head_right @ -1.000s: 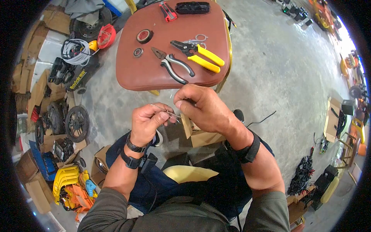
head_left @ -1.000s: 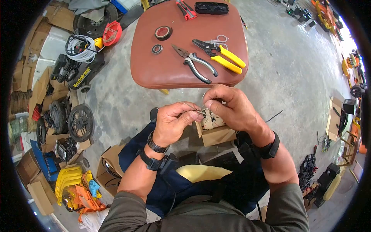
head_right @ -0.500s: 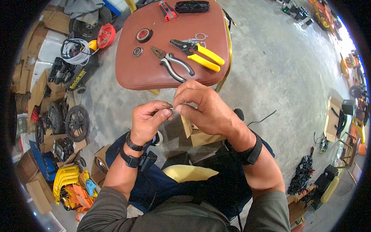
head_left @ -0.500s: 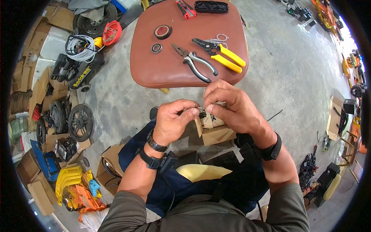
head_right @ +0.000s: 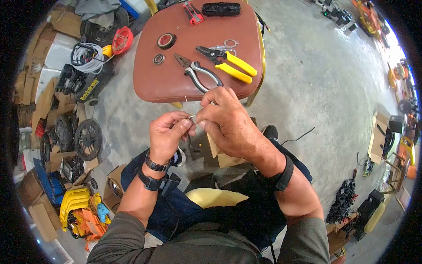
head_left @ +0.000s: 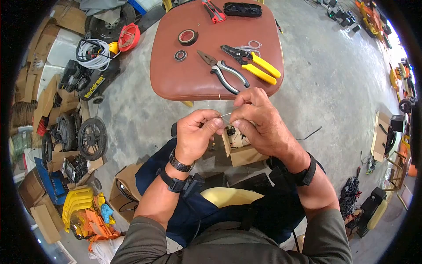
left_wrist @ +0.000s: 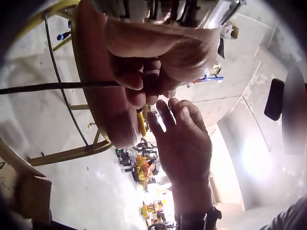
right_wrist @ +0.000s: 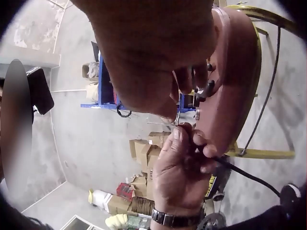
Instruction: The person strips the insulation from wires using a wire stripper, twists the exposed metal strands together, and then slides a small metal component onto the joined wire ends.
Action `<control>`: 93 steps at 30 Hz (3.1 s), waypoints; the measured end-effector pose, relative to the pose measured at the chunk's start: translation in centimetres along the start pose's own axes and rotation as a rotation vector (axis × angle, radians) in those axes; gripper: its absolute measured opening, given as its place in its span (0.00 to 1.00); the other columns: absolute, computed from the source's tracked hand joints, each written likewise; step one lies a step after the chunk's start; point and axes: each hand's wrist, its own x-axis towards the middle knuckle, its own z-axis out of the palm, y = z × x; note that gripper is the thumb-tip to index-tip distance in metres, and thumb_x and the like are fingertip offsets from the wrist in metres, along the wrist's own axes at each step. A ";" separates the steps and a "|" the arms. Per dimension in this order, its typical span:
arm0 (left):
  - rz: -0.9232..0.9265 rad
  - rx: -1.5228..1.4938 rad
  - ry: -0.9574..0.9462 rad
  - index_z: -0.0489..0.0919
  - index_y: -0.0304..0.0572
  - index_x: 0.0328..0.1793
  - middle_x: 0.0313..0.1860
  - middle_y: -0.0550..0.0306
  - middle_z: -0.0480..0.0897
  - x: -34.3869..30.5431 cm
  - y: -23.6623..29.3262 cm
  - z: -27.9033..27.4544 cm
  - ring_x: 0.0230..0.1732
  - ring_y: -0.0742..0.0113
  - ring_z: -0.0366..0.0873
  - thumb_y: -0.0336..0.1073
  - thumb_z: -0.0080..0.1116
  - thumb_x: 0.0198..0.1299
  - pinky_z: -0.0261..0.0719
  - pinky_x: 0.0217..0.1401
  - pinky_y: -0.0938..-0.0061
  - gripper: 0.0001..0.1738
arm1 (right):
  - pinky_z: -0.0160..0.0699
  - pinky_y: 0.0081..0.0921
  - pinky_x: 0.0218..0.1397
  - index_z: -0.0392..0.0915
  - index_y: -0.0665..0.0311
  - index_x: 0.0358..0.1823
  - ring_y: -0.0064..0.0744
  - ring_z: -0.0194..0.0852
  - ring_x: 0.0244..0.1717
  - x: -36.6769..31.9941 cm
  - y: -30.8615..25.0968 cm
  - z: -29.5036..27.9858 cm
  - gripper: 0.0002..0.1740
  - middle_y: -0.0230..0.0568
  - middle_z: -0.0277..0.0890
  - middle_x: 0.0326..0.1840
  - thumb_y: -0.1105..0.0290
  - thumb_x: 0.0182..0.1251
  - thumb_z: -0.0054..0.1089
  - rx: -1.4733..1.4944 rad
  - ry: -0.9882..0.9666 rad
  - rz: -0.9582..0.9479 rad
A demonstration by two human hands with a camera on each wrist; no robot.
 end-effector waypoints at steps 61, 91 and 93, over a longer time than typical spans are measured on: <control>0.361 0.308 -0.160 0.85 0.32 0.41 0.36 0.52 0.86 0.1 1.6 -0.8 0.38 0.67 0.83 0.25 0.70 0.60 0.81 0.41 0.74 0.05 | 0.74 0.20 0.45 0.83 0.65 0.40 0.13 0.73 0.40 -0.5 1.4 0.6 0.03 0.24 0.79 0.37 0.74 0.67 0.67 0.767 0.005 0.517; 0.005 -0.034 -0.150 0.84 0.34 0.49 0.35 0.53 0.87 -0.5 0.7 -0.9 0.34 0.69 0.85 0.32 0.65 0.69 0.80 0.33 0.79 0.09 | 0.73 0.25 0.46 0.81 0.66 0.37 0.20 0.73 0.41 -0.5 1.4 0.8 0.02 0.30 0.76 0.36 0.77 0.64 0.64 0.565 0.047 0.322; 0.008 -0.059 -0.147 0.83 0.33 0.49 0.35 0.51 0.87 -0.5 0.5 -0.9 0.34 0.68 0.85 0.33 0.64 0.69 0.80 0.33 0.78 0.10 | 0.73 0.25 0.46 0.81 0.66 0.37 0.21 0.73 0.41 -0.5 1.4 0.9 0.02 0.31 0.76 0.36 0.77 0.64 0.64 0.547 0.055 0.305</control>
